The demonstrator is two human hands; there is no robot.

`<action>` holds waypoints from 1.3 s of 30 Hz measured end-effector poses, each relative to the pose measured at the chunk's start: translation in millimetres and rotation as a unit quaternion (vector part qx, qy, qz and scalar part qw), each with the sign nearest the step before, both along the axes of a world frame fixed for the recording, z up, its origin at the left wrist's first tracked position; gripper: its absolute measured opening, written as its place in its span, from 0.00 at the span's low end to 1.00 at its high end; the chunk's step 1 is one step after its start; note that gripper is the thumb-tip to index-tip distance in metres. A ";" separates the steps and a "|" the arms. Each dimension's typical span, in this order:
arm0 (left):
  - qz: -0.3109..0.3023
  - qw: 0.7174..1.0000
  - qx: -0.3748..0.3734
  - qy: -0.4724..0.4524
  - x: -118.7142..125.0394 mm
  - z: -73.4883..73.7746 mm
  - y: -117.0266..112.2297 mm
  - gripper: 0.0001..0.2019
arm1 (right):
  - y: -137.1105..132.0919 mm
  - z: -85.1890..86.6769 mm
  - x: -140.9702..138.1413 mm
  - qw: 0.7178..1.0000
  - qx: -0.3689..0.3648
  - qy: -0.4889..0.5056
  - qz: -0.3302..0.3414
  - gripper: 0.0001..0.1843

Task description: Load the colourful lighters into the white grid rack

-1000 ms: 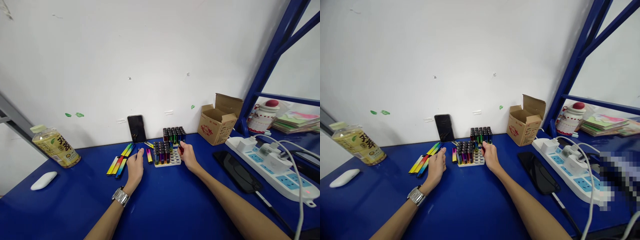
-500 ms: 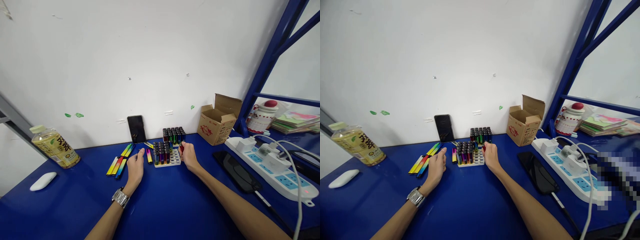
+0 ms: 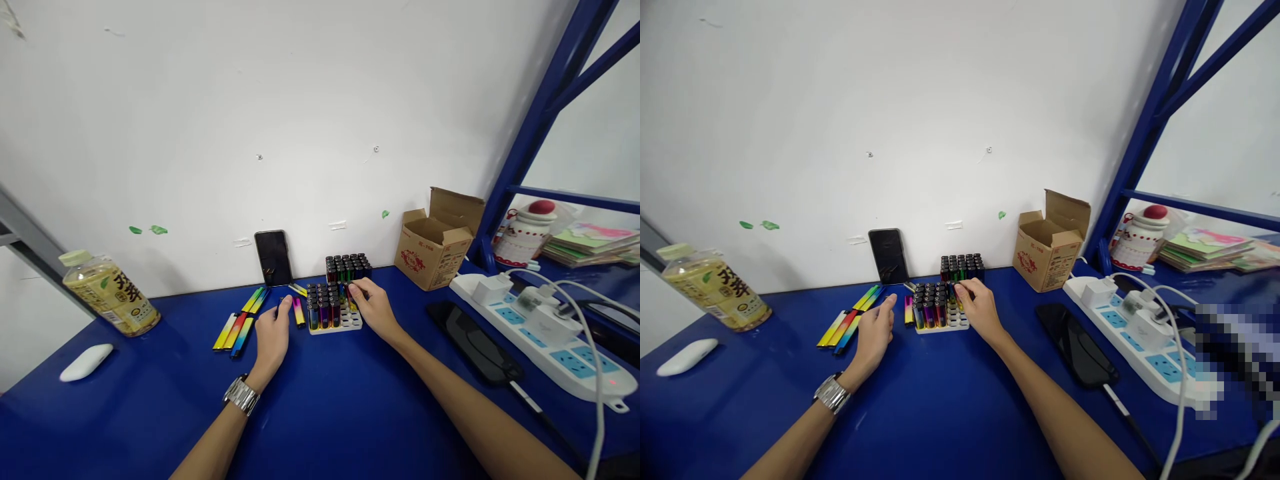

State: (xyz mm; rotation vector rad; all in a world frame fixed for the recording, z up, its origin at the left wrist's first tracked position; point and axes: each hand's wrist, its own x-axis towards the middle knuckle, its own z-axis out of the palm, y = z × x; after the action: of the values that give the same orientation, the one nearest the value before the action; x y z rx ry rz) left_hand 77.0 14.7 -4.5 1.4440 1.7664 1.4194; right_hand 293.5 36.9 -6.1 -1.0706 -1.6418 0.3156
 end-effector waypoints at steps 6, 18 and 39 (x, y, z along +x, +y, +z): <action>-0.005 0.999 -0.044 0.005 1.5 2.8 -2.3 0.27 | -0.1 -5.3 0.7 0.998 0.013 -0.058 -0.005 0.18; -0.054 0.997 0.029 0.043 6.6 4.3 -12.3 0.21 | 0.8 2.2 4.7 0.979 0.025 -0.201 -0.001 0.20; -0.113 0.973 0.188 0.065 21.7 20.0 -25.1 0.05 | -20.4 19.7 -4.1 0.993 0.018 0.083 0.079 0.09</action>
State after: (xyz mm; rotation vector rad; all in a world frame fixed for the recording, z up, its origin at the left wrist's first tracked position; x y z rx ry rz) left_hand 98.8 -10.5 15.6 1.9048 1.3950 1.6242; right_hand 289.4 16.5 13.6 -0.8657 -1.5782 0.4645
